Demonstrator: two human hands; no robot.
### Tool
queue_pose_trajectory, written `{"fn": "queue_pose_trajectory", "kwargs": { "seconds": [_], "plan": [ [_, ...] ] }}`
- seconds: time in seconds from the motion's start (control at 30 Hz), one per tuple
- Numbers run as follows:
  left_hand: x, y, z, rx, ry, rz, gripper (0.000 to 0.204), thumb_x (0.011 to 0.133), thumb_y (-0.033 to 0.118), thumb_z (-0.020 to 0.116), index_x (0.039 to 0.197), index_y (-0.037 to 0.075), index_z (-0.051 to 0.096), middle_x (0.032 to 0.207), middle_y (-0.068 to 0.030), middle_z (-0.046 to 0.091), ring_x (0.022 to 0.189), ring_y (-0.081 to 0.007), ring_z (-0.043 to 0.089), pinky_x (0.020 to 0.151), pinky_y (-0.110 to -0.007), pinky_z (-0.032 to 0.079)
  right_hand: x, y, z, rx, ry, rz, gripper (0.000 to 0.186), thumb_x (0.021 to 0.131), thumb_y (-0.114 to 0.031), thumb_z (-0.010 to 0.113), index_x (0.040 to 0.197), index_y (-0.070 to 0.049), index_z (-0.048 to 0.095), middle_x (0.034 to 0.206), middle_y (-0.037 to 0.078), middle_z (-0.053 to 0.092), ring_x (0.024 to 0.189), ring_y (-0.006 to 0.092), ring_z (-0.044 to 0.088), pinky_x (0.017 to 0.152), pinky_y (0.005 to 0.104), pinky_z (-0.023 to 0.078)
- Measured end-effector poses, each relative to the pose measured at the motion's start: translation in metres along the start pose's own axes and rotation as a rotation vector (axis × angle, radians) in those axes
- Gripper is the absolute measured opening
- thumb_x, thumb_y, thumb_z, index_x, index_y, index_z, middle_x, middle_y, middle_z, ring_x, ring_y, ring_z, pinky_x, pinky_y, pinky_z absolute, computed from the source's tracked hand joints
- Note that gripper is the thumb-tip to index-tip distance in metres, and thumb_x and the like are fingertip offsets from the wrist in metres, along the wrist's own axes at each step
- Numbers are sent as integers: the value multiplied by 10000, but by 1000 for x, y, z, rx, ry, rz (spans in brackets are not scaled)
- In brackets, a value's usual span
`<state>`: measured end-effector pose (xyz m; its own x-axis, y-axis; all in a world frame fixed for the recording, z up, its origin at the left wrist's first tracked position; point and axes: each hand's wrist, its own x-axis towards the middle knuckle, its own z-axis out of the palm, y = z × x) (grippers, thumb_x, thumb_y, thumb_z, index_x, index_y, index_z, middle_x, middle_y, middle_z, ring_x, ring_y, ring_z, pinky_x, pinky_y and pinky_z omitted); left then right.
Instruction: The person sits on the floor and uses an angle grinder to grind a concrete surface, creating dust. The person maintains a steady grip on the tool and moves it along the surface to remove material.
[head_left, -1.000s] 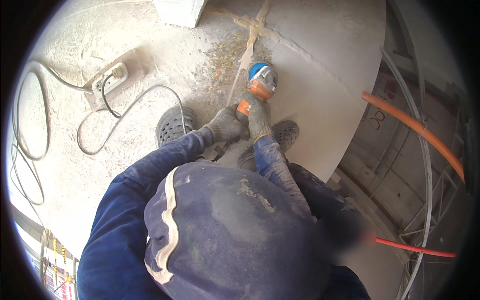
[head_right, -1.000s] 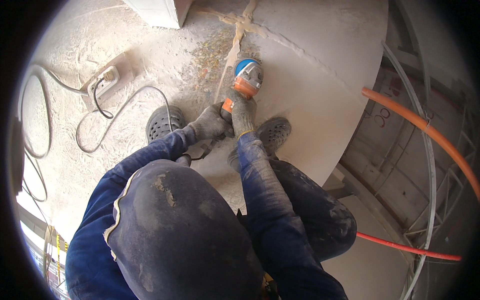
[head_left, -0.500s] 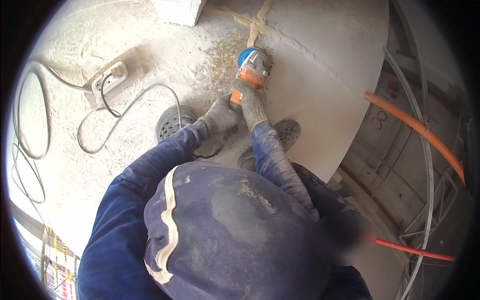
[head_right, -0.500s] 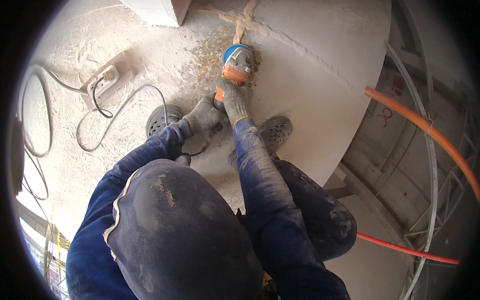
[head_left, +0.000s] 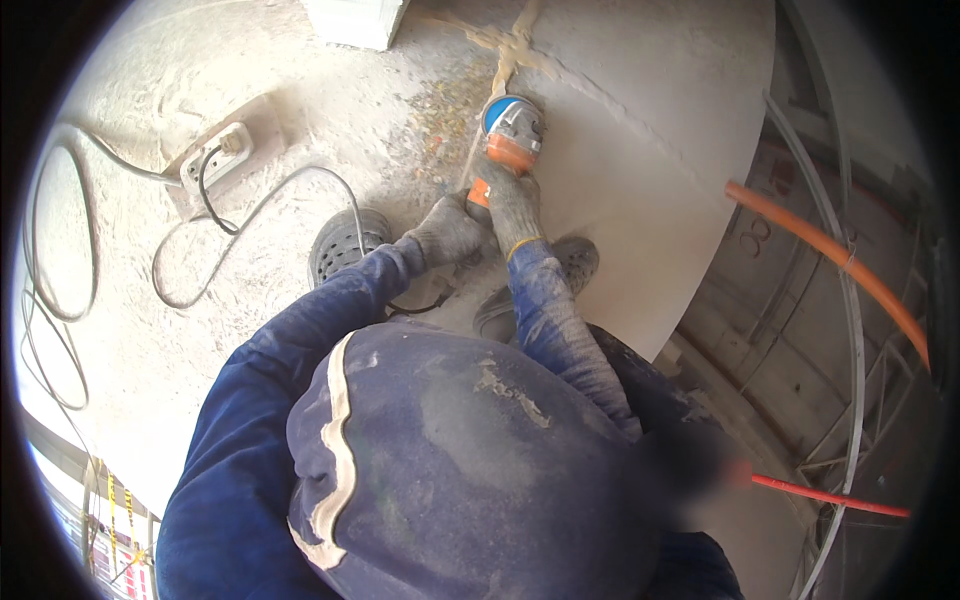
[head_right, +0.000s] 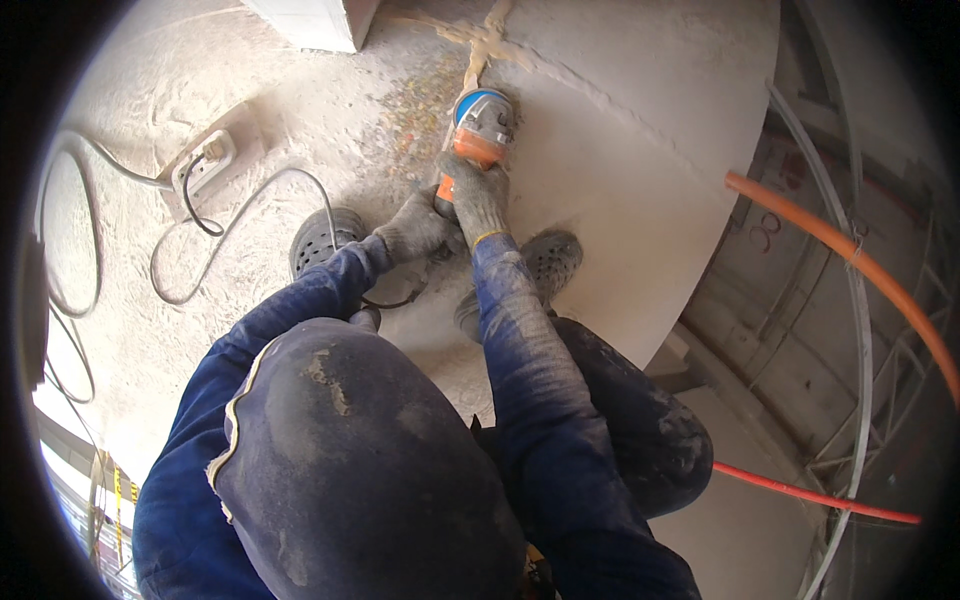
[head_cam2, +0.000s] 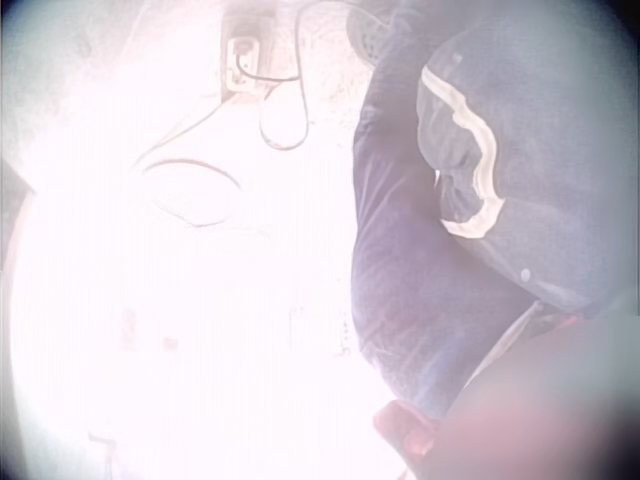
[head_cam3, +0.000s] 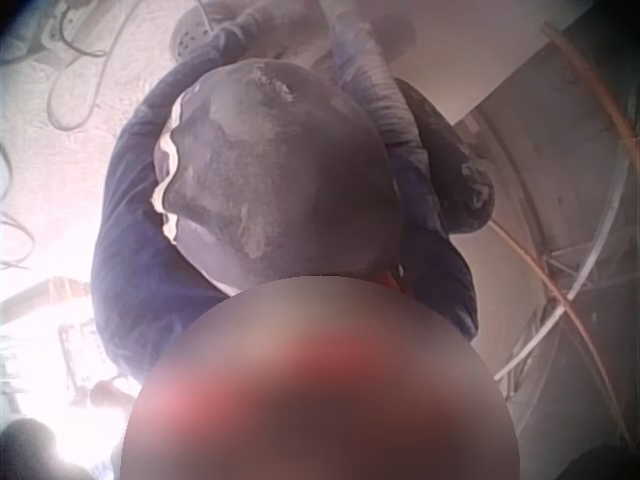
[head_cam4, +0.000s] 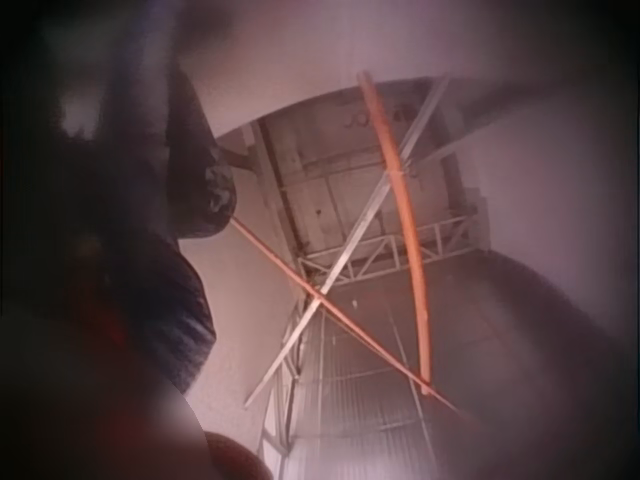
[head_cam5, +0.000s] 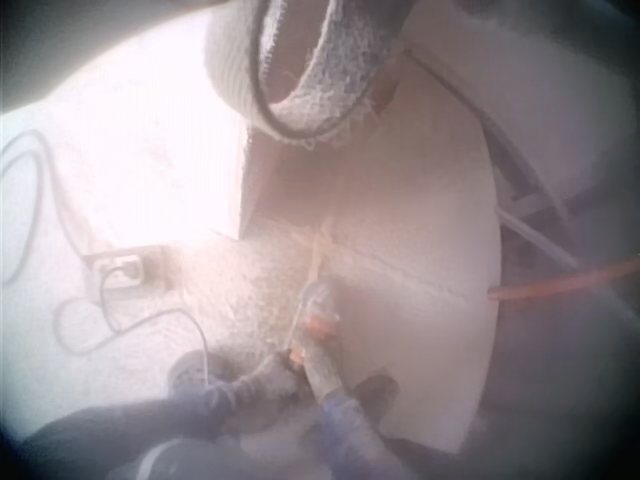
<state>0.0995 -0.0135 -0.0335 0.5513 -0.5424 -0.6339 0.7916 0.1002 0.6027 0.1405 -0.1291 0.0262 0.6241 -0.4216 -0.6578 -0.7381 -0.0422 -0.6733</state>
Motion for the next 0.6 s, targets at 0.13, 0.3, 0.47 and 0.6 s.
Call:
{"fn": "queue_pose_trajectory", "kwargs": {
  "seconds": [0.13, 0.3, 0.47, 0.6],
  "plan": [
    [-2, 4, -3, -44, -11, -43, 683, 769, -108, 810, 1396, 4, 563, 998, -85, 757, 795, -183, 746, 612, -345, 613, 1, -2, 1, -68, -24, 35, 676, 824, -372, 893, 1314, 34, 665, 1127, 96, 710, 929, 173, 699, 822, 337, 580],
    [-10, 14, -5, 32, -82, -133, 678, 766, -102, 813, 1390, 3, 567, 987, -84, 754, 763, -180, 744, 591, -333, 607, -2, 2, 0, -3, -4, 24, 515, 780, -323, 898, 1123, 11, 707, 1017, 71, 718, 857, 177, 688, 782, 363, 571],
    [-17, 15, 2, -29, -35, -54, 635, 766, -93, 818, 1352, 6, 593, 946, -79, 748, 709, -177, 731, 563, -333, 591, -5, 4, 1, -18, -16, 13, 499, 791, -321, 890, 1108, 16, 703, 999, 70, 710, 851, 172, 683, 774, 361, 566],
    [-17, 21, 0, -5, -14, -111, 614, 767, -85, 824, 1333, 2, 603, 944, -75, 748, 728, -172, 732, 583, -340, 597, -3, -1, 1, -39, -27, 10, 518, 790, -327, 887, 1114, 31, 700, 1010, 80, 711, 870, 177, 685, 783, 363, 565]
  ]
}}
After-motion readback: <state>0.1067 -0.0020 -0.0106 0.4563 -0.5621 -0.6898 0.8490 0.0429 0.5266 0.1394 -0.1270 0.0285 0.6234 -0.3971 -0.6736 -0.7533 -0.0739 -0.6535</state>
